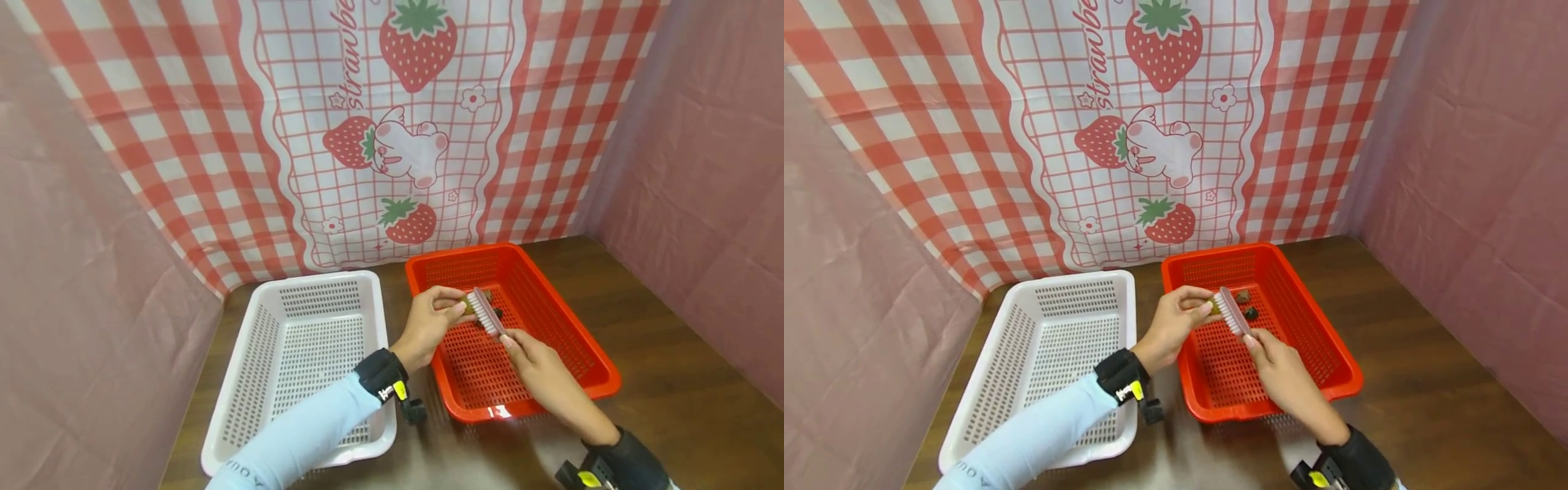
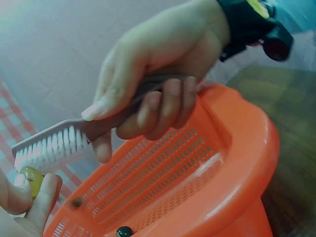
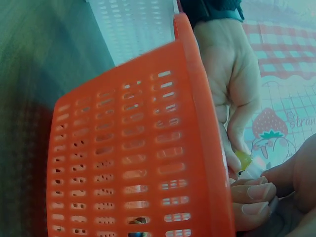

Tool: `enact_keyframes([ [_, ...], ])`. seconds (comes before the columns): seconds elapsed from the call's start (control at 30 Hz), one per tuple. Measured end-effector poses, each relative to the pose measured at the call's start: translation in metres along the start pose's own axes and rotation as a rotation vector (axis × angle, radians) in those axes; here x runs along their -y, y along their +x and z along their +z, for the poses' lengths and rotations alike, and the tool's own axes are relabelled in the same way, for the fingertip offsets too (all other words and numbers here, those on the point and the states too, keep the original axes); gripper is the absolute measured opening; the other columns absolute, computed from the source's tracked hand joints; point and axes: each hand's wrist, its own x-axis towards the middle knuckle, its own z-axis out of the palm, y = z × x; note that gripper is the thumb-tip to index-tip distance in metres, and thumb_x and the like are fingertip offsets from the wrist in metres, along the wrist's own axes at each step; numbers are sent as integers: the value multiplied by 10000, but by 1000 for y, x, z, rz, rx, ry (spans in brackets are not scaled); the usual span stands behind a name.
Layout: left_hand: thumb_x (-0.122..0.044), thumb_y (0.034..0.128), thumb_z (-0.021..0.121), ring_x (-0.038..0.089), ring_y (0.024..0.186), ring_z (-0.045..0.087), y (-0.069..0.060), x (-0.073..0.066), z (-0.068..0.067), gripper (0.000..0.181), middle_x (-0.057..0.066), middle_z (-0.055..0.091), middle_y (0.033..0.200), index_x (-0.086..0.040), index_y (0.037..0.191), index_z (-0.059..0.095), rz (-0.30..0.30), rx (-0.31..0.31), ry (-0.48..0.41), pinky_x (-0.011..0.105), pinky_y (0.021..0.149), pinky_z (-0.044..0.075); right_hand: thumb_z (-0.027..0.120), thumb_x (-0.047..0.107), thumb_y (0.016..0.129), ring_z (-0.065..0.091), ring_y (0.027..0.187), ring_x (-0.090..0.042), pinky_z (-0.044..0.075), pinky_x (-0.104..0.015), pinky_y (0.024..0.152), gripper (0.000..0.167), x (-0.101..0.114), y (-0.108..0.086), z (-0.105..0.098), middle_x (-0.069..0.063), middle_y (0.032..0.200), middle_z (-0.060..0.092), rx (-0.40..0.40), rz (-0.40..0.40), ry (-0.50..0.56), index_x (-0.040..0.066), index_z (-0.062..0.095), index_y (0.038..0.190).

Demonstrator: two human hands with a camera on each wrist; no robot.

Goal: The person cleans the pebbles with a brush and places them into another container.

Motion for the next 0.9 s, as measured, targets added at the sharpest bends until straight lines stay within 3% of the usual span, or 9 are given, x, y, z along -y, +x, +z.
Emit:
enact_keyframes([
  [0.07, 80, 980, 627, 323, 964, 739, -1, -1, 1, 216, 195, 705, 1107, 98, 1195, 647, 9, 7, 1, 464, 930, 588, 463, 307, 1119, 440, 662, -170, 377, -286, 568, 398, 0, 0, 0, -17, 750, 434, -4, -7, -6, -9, 621, 1302],
  [0.2, 23, 953, 703, 265, 988, 738, -4, -2, 5, 309, 147, 725, 1123, 76, 1254, 665, 22, 55, 85, 391, 932, 591, 458, 315, 1119, 449, 676, -179, 381, -294, 577, 406, 1, 1, -2, -25, 763, 442, -31, -22, -12, -9, 612, 1310],
  [0.3, -2, 929, 743, 209, 958, 738, -5, -2, 5, 321, 117, 738, 1076, 44, 1242, 688, 28, 24, 147, 336, 902, 596, 465, 306, 1118, 442, 667, -172, 377, -289, 575, 388, 2, -1, -2, -18, 758, 436, -18, -15, -19, 0, 614, 1305],
  [0.4, 44, 927, 724, 235, 894, 748, -5, -1, 4, 274, 141, 743, 1038, 66, 1198, 693, 14, 12, 107, 388, 875, 614, 473, 287, 1116, 443, 640, -157, 386, -280, 549, 362, 3, -3, -2, -10, 744, 453, -1, -12, -13, 1, 618, 1283],
  [0.53, 81, 931, 699, 265, 829, 755, -6, 0, 6, 270, 184, 743, 1031, 107, 1198, 667, -2, 112, 45, 430, 821, 629, 477, 275, 1115, 459, 633, -146, 403, -264, 537, 318, 3, -1, -1, -19, 742, 483, -30, -15, 12, 12, 608, 1236],
  [0.63, 67, 944, 693, 233, 779, 747, -5, 0, 5, 267, 196, 745, 1009, 101, 1207, 659, 21, 112, 22, 385, 755, 641, 476, 276, 1116, 453, 636, -146, 399, -266, 549, 322, 4, -3, -2, -15, 736, 467, -25, -12, 4, 14, 611, 1243],
  [0.73, 44, 951, 698, 182, 722, 721, -3, 0, 1, 248, 221, 740, 1003, 77, 1196, 670, 23, 78, 37, 290, 655, 628, 471, 283, 1117, 440, 630, -147, 385, -275, 548, 349, 3, -5, -3, -6, 733, 444, 0, -9, -10, 9, 624, 1270],
  [0.9, -13, 955, 721, 235, 672, 706, -6, 2, 1, 247, 194, 749, 1014, 39, 1192, 674, -38, 159, 142, 216, 527, 536, 466, 282, 1119, 452, 657, -161, 391, -279, 567, 365, 0, -3, -1, -21, 756, 458, -31, -15, -20, -5, 619, 1284],
])
